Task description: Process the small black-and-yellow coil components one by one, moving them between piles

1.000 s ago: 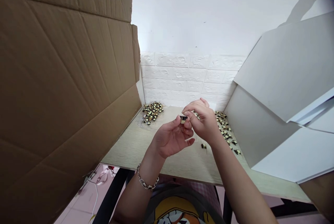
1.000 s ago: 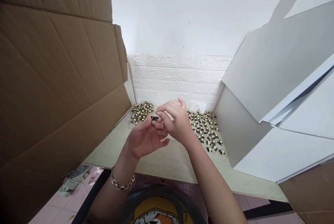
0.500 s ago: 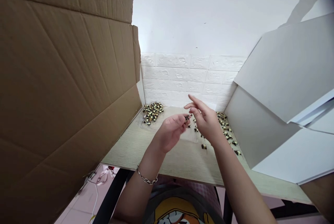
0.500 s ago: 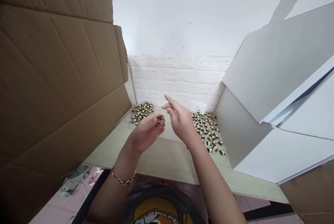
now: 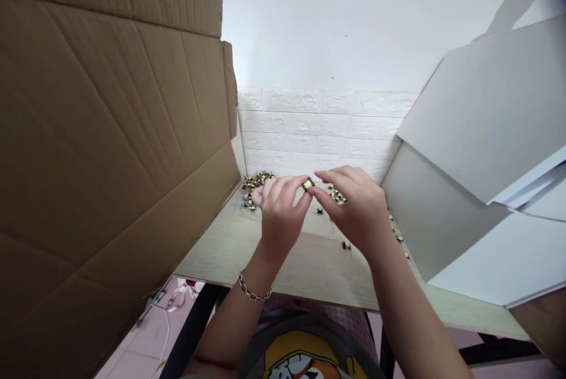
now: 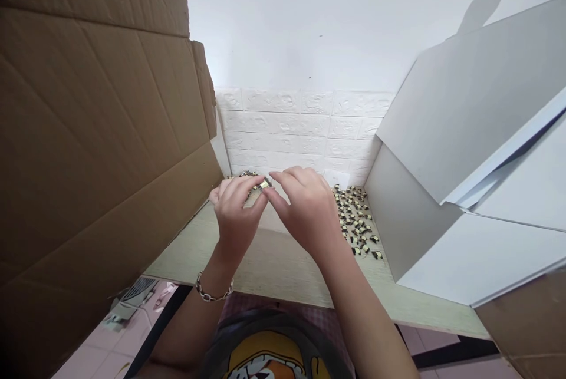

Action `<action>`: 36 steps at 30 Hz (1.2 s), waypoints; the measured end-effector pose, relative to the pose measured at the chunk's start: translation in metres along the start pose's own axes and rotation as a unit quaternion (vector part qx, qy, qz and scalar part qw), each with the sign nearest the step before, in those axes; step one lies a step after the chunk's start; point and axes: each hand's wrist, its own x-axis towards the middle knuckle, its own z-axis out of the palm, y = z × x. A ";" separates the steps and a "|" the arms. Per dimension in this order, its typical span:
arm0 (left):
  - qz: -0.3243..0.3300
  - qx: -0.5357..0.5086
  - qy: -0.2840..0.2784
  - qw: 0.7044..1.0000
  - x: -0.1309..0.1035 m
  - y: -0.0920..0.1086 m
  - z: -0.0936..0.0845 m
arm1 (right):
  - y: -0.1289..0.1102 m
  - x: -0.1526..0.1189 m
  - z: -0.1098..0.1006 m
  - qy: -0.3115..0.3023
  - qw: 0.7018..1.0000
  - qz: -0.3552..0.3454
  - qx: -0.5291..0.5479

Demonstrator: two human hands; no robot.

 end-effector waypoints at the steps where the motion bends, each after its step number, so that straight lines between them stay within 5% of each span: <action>1: 0.007 0.005 0.004 1.000 0.000 0.000 0.001 | -0.001 0.000 -0.001 -0.007 1.000 -0.001 -0.017; 12: 0.022 0.005 0.015 1.000 0.001 0.004 0.000 | -0.002 -0.001 -0.005 -0.050 0.998 0.030 0.000; 22: -0.025 -0.075 -0.012 0.997 0.006 0.011 -0.009 | 0.003 0.000 -0.002 0.014 0.988 0.065 0.139; 36: -0.045 -0.106 -0.038 0.993 0.002 0.020 -0.011 | 0.007 -0.003 0.002 0.037 0.976 0.116 0.182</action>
